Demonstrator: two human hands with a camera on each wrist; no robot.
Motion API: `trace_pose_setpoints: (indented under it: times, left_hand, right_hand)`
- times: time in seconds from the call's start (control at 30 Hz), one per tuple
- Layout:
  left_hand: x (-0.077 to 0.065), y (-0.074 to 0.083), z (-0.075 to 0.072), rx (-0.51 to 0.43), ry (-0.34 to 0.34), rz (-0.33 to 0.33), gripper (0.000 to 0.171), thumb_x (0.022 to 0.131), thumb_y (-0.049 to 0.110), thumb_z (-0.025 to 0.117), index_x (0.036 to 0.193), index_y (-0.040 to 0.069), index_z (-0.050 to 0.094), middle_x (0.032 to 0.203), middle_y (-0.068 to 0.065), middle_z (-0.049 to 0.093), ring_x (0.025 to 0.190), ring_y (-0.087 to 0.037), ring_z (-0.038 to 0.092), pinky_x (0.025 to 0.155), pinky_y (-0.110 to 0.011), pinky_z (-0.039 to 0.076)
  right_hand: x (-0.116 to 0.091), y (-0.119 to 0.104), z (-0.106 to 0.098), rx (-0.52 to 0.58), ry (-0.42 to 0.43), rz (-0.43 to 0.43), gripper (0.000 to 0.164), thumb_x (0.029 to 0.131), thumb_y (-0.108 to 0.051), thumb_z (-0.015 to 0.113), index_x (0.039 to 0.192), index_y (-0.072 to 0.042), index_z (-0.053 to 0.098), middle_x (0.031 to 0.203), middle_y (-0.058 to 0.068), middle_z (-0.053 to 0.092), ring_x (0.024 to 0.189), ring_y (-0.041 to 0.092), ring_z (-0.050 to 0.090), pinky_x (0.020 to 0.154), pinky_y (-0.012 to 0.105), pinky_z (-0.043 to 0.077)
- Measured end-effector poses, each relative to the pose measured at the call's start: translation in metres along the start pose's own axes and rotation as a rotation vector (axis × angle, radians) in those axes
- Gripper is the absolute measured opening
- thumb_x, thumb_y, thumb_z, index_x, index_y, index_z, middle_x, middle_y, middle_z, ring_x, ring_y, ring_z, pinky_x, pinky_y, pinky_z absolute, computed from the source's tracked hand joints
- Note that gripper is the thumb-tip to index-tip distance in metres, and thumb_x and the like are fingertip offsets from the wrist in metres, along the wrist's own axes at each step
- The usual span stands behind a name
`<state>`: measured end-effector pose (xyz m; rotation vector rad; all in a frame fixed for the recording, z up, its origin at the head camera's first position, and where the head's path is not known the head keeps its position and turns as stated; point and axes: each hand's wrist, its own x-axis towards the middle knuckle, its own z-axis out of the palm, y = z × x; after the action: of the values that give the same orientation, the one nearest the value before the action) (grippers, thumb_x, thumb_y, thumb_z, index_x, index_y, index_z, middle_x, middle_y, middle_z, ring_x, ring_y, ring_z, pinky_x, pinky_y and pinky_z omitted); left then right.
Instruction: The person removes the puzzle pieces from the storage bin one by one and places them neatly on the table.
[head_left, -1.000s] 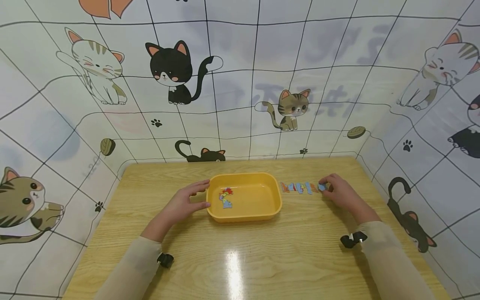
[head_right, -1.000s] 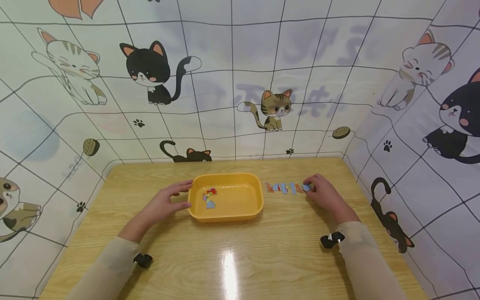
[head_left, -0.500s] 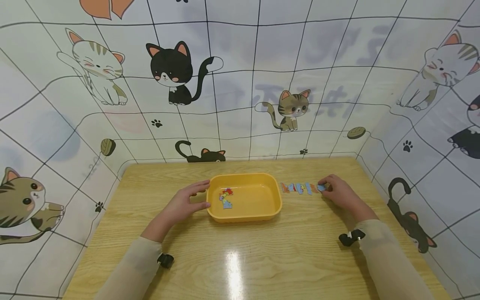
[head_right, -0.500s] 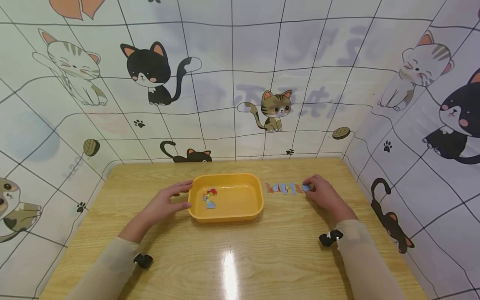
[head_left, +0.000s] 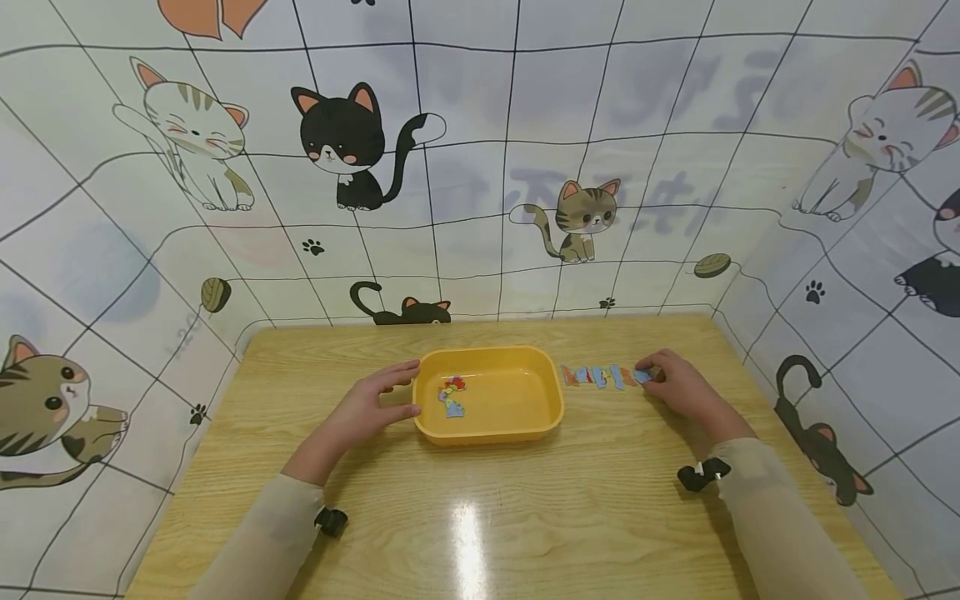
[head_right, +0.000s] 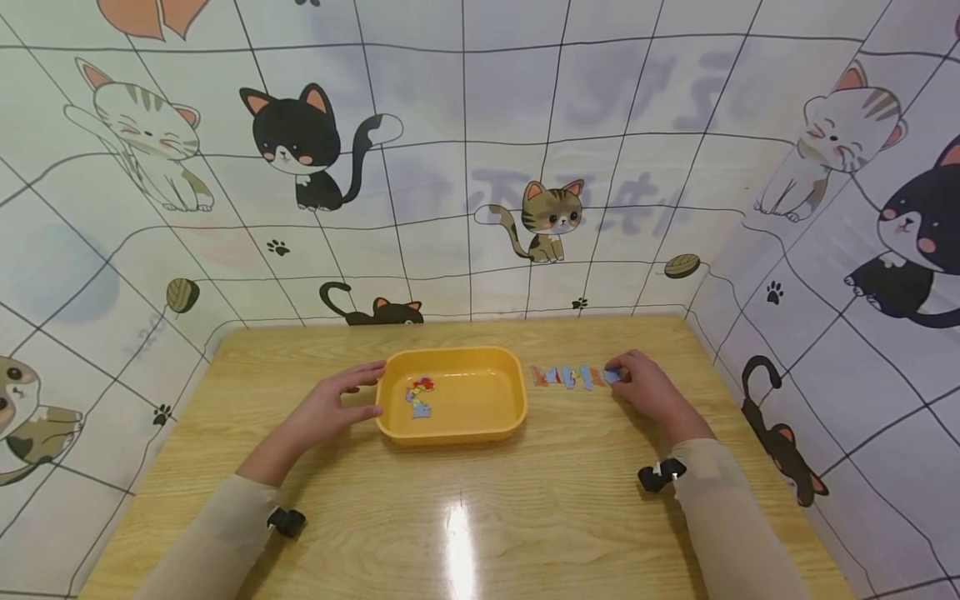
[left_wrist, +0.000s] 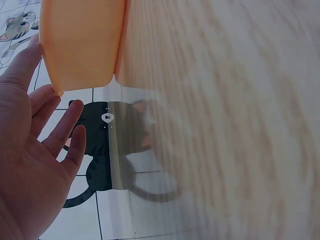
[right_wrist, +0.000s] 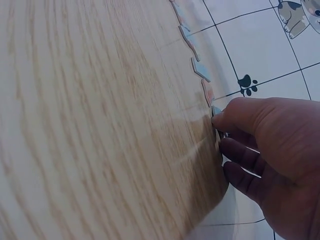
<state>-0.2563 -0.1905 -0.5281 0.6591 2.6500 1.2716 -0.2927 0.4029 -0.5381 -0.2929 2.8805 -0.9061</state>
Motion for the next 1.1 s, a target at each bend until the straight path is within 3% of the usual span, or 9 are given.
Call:
trace_pose_setpoints:
  times: [0.6, 0.93, 1.1]
  left_hand:
    - [0.0004, 0.0011, 0.0007, 0.016, -0.006, 0.007, 0.073, 0.098, 0.032, 0.088, 0.161, 0.010, 0.058, 0.174, 0.003, 0.046, 0.150, -0.034, 0.053, 0.121, -0.061, 0.047]
    - [0.0002, 0.0003, 0.0001, 0.014, -0.002, 0.009, 0.072, 0.099, 0.031, 0.088, 0.161, 0.010, 0.059, 0.173, 0.002, 0.046, 0.148, -0.034, 0.055, 0.121, -0.061, 0.047]
    - [0.0005, -0.0005, 0.0004, 0.003, -0.004, 0.011, 0.072, 0.099, 0.030, 0.088, 0.161, 0.011, 0.059, 0.173, 0.003, 0.046, 0.148, -0.034, 0.055, 0.120, -0.063, 0.047]
  right_hand:
    - [-0.0030, 0.0006, -0.0008, 0.018, -0.006, -0.001, 0.035, 0.104, -0.006, 0.074, 0.136, 0.005, 0.068, 0.128, 0.026, 0.060, 0.106, 0.039, 0.063, 0.085, 0.049, 0.055]
    - [-0.0028, -0.0010, -0.0010, 0.089, 0.028, 0.019, 0.036, 0.104, -0.003, 0.073, 0.138, 0.005, 0.067, 0.134, 0.025, 0.060, 0.102, 0.035, 0.060, 0.072, 0.035, 0.056]
    - [-0.0022, -0.0010, 0.0001, 0.098, 0.034, 0.021, 0.036, 0.104, -0.003, 0.073, 0.139, 0.004, 0.067, 0.135, 0.025, 0.060, 0.100, 0.033, 0.061, 0.069, 0.034, 0.057]
